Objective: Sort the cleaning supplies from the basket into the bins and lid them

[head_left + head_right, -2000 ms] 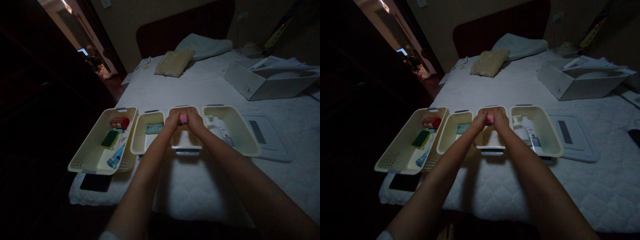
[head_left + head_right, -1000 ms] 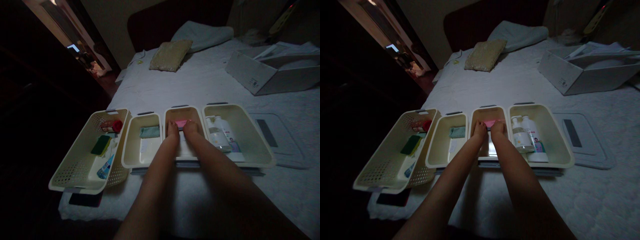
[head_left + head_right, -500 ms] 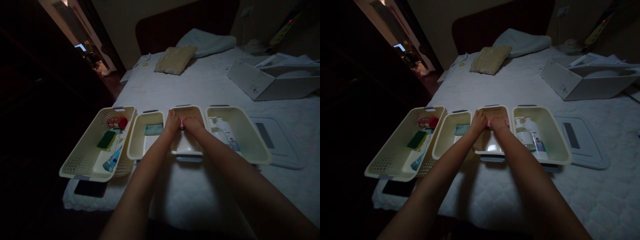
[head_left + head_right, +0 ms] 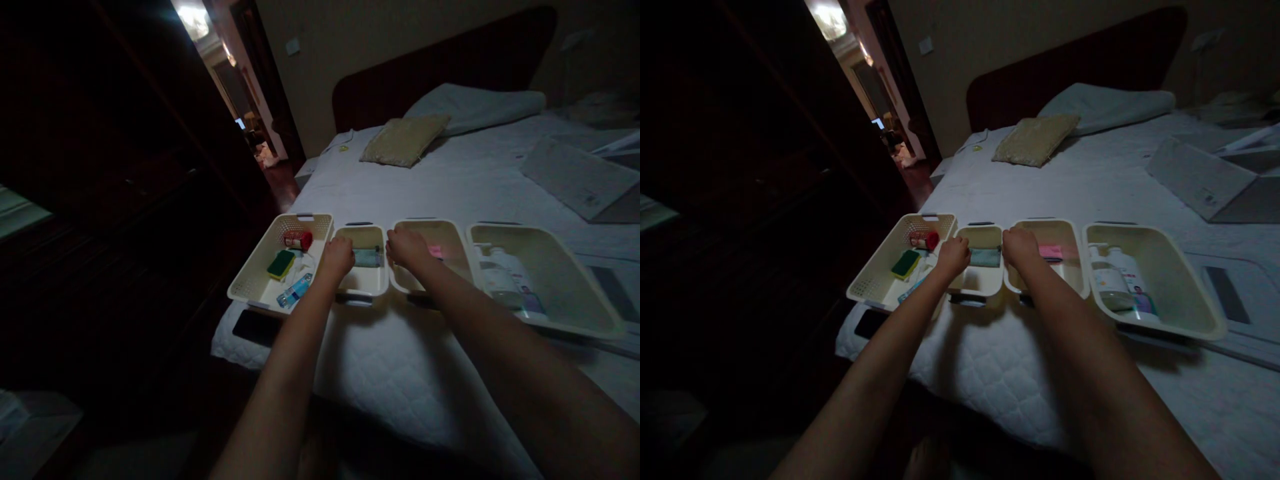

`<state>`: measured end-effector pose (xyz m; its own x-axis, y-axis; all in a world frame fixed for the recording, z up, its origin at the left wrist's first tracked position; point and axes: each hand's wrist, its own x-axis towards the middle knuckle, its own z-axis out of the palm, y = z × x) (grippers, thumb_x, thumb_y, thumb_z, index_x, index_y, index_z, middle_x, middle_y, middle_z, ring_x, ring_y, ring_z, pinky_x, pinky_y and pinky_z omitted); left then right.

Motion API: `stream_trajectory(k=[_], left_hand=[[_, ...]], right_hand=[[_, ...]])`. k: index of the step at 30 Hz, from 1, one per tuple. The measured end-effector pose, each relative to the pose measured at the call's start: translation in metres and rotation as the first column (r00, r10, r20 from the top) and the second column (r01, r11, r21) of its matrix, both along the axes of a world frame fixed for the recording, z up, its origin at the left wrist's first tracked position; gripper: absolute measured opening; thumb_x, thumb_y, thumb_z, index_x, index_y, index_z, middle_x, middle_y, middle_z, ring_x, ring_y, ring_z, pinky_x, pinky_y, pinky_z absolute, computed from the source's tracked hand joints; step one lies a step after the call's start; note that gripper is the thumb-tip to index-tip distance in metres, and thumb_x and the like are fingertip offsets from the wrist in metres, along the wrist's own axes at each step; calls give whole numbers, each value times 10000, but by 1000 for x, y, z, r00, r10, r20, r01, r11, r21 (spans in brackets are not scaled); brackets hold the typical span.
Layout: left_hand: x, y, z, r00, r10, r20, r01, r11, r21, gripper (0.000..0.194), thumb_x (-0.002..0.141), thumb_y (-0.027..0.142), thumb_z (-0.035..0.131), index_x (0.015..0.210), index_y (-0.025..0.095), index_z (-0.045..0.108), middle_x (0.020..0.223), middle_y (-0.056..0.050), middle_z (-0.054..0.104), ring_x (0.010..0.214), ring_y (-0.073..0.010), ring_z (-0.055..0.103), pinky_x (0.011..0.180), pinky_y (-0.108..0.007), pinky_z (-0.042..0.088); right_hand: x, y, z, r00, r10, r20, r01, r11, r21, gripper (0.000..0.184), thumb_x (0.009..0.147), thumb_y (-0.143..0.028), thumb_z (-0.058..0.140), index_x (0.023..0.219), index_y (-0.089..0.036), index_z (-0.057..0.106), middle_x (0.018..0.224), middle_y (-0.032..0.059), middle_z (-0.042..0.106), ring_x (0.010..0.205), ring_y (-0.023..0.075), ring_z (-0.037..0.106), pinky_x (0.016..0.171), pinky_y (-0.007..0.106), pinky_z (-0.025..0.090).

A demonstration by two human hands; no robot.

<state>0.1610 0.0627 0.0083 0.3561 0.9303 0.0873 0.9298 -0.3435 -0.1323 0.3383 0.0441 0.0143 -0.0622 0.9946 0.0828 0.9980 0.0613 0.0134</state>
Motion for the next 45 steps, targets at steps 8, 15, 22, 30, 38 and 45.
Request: stream_trajectory(k=[8,15,22,30,38,45], left_hand=[[-116,-35,13,966,255,-34,-257,965,-55,331,906,226,369,1121,126,600,1151,-145,631,1076,-245,603,904,-349,469],[-169,-56,14,950,308,-55,-312,945,-92,330,878,213,403,1133,143,601,1185,-146,621,1124,-246,579,928,-339,475],[-188,-57,2,936,352,-15,-350,925,-146,339,883,206,402,1152,128,592,1210,-161,605,1145,-261,568,919,-345,486],[-193,-45,-18,925,380,-25,-376,901,-218,336,885,195,406,1167,119,572,1197,-156,613,1143,-237,579,943,-316,470],[-194,-20,-31,927,374,-43,-372,893,-253,357,873,223,457,1200,111,546,1234,-159,590,1164,-242,563,978,-330,447],[-205,2,-47,919,393,-44,-389,878,-278,355,887,259,459,1199,108,538,1248,-160,582,1191,-226,550,1006,-309,417]], right_hand=[[-96,-13,21,986,148,-74,-144,988,59,359,916,-215,392,1138,-55,624,1151,220,641,1041,280,624,833,343,455],[-157,-31,25,952,304,-45,-301,952,60,349,908,-205,392,1147,-80,615,1139,203,635,1031,277,622,845,356,460],[-192,-27,12,917,399,-21,-397,915,67,338,903,-186,388,1152,-100,600,1164,196,618,1046,262,608,851,354,456],[-207,-14,-12,832,555,-18,-553,831,57,315,904,-130,387,1129,-91,604,1158,185,613,1097,263,572,913,366,400],[-223,8,-27,782,624,9,-624,781,37,304,901,-109,391,1103,-80,617,1121,187,625,1080,279,580,868,373,417],[-236,21,-31,732,681,17,-681,732,23,353,922,-99,342,1143,-64,615,1167,195,611,1116,292,549,897,393,387]])
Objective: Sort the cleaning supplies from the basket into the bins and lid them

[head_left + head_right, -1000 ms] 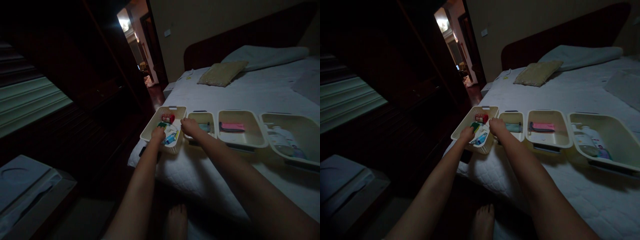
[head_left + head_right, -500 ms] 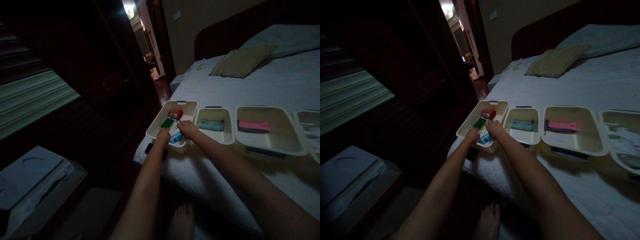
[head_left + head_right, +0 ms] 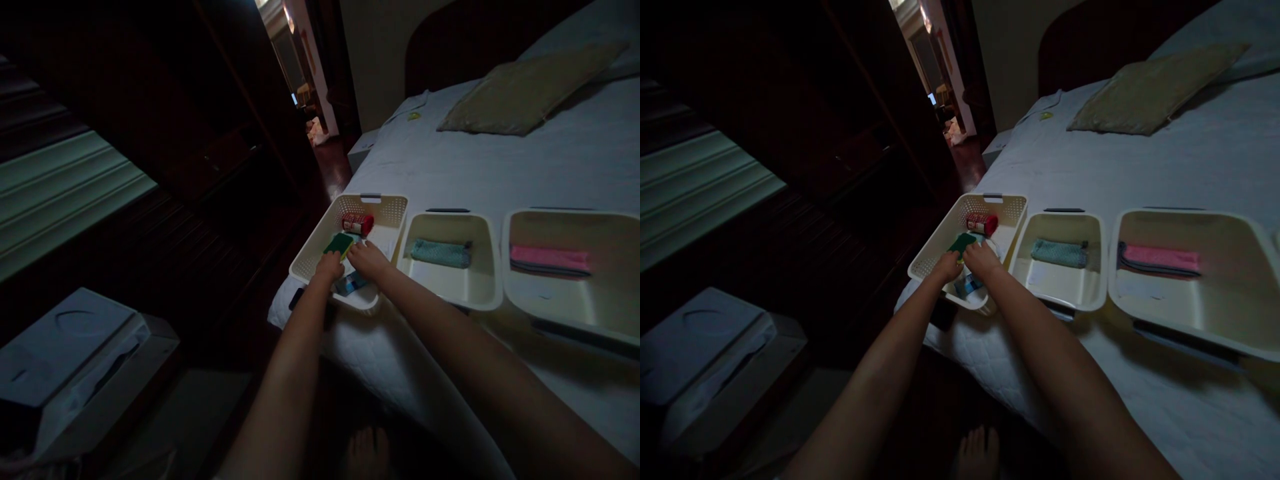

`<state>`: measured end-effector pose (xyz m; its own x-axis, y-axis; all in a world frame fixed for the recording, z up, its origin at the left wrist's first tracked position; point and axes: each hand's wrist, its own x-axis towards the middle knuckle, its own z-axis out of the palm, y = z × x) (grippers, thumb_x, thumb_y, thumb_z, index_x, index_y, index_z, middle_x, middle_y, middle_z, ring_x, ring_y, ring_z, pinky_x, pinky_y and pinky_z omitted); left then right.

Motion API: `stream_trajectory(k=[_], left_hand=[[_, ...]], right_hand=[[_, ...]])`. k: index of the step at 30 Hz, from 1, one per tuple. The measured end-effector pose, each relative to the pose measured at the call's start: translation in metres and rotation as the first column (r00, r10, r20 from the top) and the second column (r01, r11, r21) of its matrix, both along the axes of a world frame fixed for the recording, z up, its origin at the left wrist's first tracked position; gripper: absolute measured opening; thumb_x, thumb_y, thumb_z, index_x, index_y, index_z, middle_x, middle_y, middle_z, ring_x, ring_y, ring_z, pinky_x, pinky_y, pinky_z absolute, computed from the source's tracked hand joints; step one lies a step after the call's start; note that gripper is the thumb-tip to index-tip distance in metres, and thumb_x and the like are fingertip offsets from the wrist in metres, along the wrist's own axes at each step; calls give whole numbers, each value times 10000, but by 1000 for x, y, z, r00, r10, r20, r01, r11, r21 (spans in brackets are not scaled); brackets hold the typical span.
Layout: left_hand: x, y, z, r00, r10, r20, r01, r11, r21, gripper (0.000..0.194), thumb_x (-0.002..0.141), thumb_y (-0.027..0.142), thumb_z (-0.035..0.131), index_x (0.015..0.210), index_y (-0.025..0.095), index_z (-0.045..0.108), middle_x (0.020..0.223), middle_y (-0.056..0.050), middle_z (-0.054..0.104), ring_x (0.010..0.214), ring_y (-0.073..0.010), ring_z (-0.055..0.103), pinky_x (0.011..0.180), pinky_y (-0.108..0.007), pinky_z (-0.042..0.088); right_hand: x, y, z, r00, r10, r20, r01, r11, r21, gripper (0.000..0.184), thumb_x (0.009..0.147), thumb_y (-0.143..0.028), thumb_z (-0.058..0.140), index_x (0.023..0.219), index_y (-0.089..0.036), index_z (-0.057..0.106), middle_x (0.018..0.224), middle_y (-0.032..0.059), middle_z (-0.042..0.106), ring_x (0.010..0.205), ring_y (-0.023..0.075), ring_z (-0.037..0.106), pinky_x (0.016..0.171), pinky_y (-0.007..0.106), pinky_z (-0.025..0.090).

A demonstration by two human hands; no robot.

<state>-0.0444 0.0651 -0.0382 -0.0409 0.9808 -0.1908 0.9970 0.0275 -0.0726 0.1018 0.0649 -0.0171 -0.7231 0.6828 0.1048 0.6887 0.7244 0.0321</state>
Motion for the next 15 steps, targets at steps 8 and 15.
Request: stream_trajectory(k=[8,15], left_hand=[[-12,35,-13,999,46,-4,-46,998,40,449,859,324,530,1227,70,497,1274,-182,546,1194,-259,534,1015,-321,398],[-8,61,-26,998,66,12,-67,991,119,493,868,391,528,1236,69,463,1284,-194,525,1221,-273,499,1032,-358,367]], right_hand=[[-6,28,-10,991,-132,-5,132,991,-20,393,915,-88,317,1182,-29,599,1206,225,593,1133,307,519,923,417,368],[-7,47,-28,965,-262,14,262,959,-106,402,911,-108,334,1235,-28,558,1266,226,559,1179,311,497,954,439,379]])
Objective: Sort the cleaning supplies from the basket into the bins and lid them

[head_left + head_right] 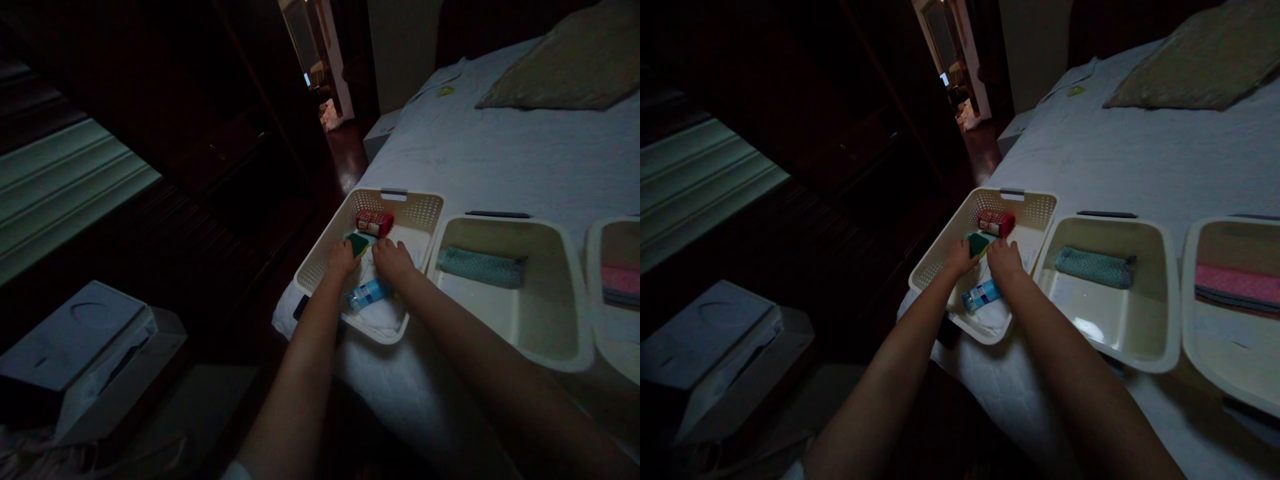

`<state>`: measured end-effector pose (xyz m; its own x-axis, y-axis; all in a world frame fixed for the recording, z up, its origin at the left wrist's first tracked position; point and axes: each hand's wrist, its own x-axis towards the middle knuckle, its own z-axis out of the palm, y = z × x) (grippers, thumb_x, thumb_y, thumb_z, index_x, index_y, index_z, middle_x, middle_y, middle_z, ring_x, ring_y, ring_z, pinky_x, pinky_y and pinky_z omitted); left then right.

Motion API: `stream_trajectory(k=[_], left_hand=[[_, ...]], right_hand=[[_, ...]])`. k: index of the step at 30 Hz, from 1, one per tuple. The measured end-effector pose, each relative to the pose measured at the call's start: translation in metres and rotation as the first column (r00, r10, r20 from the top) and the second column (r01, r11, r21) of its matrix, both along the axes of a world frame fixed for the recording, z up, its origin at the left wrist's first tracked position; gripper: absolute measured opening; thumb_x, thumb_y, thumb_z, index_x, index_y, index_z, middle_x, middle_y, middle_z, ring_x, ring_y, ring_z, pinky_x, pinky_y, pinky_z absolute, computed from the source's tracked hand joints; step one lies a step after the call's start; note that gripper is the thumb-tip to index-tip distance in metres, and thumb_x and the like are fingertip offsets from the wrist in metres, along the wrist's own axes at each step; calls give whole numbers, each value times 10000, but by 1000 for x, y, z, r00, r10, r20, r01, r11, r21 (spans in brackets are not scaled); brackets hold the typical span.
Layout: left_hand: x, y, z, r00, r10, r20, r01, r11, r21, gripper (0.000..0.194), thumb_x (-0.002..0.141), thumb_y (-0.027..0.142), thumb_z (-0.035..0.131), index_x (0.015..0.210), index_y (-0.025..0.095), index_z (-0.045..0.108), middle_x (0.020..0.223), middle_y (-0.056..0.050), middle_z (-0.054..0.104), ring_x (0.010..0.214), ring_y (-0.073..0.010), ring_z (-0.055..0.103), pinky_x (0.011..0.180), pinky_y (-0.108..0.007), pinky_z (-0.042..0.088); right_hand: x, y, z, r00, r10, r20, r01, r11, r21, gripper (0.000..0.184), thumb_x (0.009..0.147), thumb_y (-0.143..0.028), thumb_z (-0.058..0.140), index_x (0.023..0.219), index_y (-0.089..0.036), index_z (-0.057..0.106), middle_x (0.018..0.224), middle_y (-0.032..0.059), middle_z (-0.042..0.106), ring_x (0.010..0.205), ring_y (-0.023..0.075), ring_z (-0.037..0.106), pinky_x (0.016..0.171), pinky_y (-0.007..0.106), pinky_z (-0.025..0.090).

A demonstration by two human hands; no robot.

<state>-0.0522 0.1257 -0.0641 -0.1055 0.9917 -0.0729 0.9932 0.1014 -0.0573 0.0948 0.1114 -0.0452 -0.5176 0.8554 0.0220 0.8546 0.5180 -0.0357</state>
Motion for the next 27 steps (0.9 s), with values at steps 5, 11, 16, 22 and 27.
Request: stream_trajectory(k=[5,11,16,22,27], left_hand=[[7,2,-16,997,73,-19,-74,997,-14,528,875,423,515,1258,67,441,1304,-202,512,1242,-290,475,1025,-381,370],[6,4,-22,990,131,-49,-131,991,-11,571,824,459,584,1238,82,470,1273,-194,542,1218,-306,484,990,-385,400],[3,5,-23,989,141,-44,-142,989,-25,561,817,462,596,1229,98,486,1280,-194,524,1191,-304,518,966,-369,423],[3,3,-22,991,130,-39,-132,990,-42,553,819,451,603,1244,121,476,1269,-179,529,1154,-289,555,945,-354,446],[3,3,-20,986,167,16,-167,986,-23,595,792,450,636,1261,125,467,1293,-188,515,1176,-302,538,947,-370,447]], right_hand=[[-2,2,-3,1000,-3,-9,3,999,-43,404,896,-98,337,1230,-51,558,1282,234,552,1149,298,521,945,444,390],[-2,1,-3,1000,1,-19,-3,996,-86,430,911,-106,281,1228,-74,569,1283,226,562,1138,306,523,934,455,398],[-1,1,-3,1000,6,-27,-9,994,-111,433,919,-108,276,1240,-75,565,1286,225,565,1134,310,529,935,459,400],[-2,1,-4,1000,-5,-22,2,993,-117,427,927,-107,276,1242,-72,563,1272,228,568,1132,304,544,915,432,418],[0,-1,-4,1000,-5,-15,3,995,-101,403,922,-116,311,1238,-74,557,1253,233,572,1128,301,548,902,420,419]])
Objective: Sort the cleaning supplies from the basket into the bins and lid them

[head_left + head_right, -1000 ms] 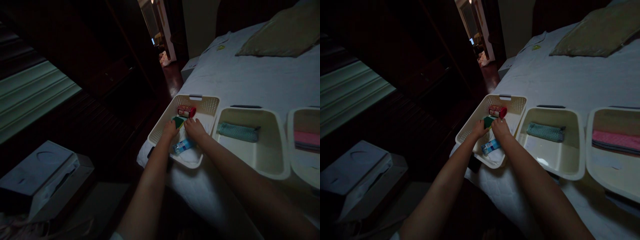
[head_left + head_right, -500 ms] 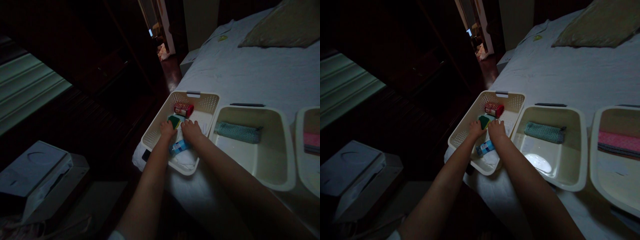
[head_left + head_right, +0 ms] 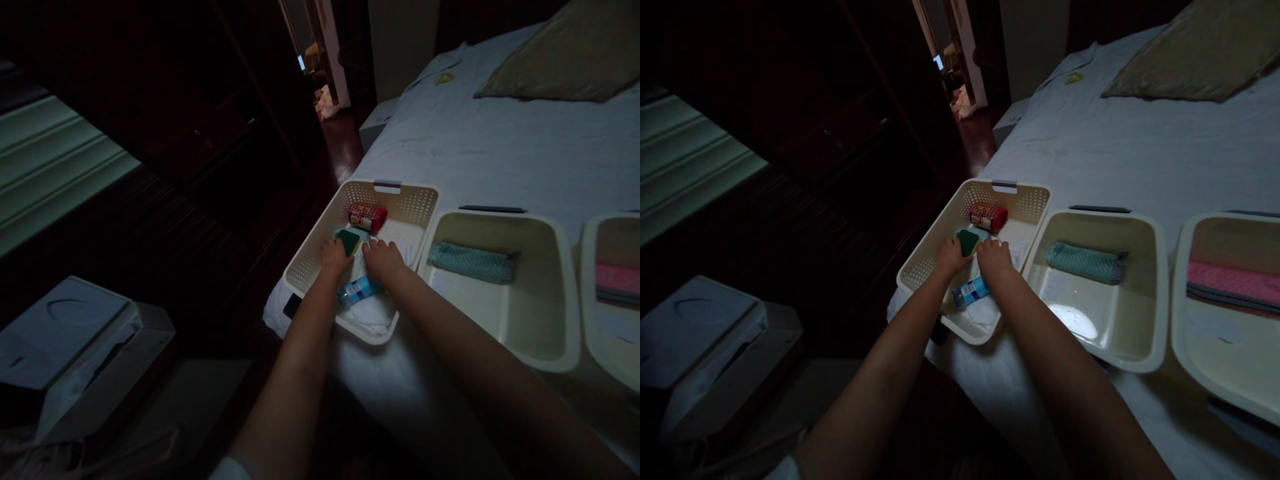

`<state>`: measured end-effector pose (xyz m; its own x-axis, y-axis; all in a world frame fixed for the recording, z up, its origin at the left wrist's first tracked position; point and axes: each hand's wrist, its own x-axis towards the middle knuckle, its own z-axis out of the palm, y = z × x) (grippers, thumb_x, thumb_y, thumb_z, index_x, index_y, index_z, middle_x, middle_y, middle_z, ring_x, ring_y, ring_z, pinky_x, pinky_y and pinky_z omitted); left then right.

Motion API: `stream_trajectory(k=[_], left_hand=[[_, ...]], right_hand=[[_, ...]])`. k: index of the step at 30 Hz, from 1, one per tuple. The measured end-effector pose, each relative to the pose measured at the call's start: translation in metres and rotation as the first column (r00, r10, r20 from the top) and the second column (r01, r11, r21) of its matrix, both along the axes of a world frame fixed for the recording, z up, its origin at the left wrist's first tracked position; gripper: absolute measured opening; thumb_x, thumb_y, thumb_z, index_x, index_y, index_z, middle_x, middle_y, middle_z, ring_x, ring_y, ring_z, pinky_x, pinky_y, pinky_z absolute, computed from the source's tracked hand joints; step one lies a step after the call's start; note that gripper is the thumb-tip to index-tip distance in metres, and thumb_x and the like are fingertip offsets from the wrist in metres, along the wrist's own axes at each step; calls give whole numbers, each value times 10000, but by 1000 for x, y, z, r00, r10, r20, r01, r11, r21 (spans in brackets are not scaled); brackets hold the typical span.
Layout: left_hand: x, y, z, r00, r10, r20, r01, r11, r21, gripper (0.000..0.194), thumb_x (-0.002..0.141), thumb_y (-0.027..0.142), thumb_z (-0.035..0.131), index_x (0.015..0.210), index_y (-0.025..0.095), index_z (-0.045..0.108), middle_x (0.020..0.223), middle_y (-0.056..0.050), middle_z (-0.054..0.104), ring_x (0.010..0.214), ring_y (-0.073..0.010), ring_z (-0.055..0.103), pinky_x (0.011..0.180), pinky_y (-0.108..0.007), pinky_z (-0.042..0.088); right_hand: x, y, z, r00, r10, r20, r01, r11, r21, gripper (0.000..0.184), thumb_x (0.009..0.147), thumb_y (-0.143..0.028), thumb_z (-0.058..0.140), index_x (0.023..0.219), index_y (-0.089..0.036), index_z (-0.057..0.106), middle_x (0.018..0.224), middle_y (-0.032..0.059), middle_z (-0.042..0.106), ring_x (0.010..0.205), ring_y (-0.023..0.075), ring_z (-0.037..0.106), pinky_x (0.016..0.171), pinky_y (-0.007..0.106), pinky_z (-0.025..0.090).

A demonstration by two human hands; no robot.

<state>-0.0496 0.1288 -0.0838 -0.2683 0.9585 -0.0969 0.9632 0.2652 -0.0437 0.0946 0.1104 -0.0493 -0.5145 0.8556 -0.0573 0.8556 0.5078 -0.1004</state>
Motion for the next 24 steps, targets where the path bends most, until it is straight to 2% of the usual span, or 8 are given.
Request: stream_trajectory(k=[9,11,13,14,16,19,22,24], left_hand=[[-1,-7,15,982,37,187,-70,983,171,589,758,495,639,1198,119,535,1249,-209,539,1166,-347,537,966,-407,404],[-2,-8,21,951,9,308,-85,968,234,574,722,470,677,1156,115,560,1225,-211,557,1161,-346,539,967,-405,398],[-2,-9,28,866,-42,499,-126,946,297,504,688,411,712,1082,122,591,1158,-185,599,1118,-319,564,940,-377,411],[-2,-10,31,791,-59,609,-169,935,311,449,680,375,717,1039,131,602,1104,-160,624,1075,-296,583,915,-358,422],[1,-13,40,581,-71,811,-281,917,282,311,695,311,689,951,153,611,985,-98,653,971,-241,610,852,-322,443],[8,-23,59,220,-57,974,-387,911,141,159,729,278,622,852,179,609,851,-32,648,880,-188,605,767,-279,457],[14,-37,84,-122,16,992,-367,928,-60,204,752,329,555,860,172,626,761,-33,643,805,-191,607,709,-290,472],[17,-45,101,-301,53,952,-254,958,-133,284,762,358,508,899,149,642,749,-54,659,741,-196,607,698,-320,486]], right_hand=[[3,-7,6,996,-19,-91,26,996,82,335,888,-112,383,1164,-52,563,1144,217,597,1060,300,579,838,397,441],[3,-11,11,989,-6,-150,23,993,113,314,887,-130,401,1143,-62,568,1118,208,601,1033,295,585,830,385,444],[4,-14,15,968,17,-252,20,990,141,326,878,-146,422,1161,-63,561,1138,208,593,1034,295,582,845,386,449],[4,-15,15,944,20,-331,31,988,149,350,872,-155,434,1189,-60,548,1169,212,582,1050,297,576,859,391,452],[6,-12,15,840,-5,-542,92,987,134,411,851,-176,466,1243,-63,519,1212,212,566,1081,295,564,896,411,458],[13,-1,13,557,-107,-824,184,983,-3,438,779,-209,545,1208,-121,541,1151,163,606,1057,280,582,929,461,465],[30,8,21,348,-203,-915,128,977,-168,401,748,-280,597,1126,-146,576,1086,139,635,994,273,615,901,485,489],[46,6,35,260,-244,-934,93,969,-227,498,735,-386,649,1169,-159,558,1120,144,628,1002,279,619,893,501,494]])
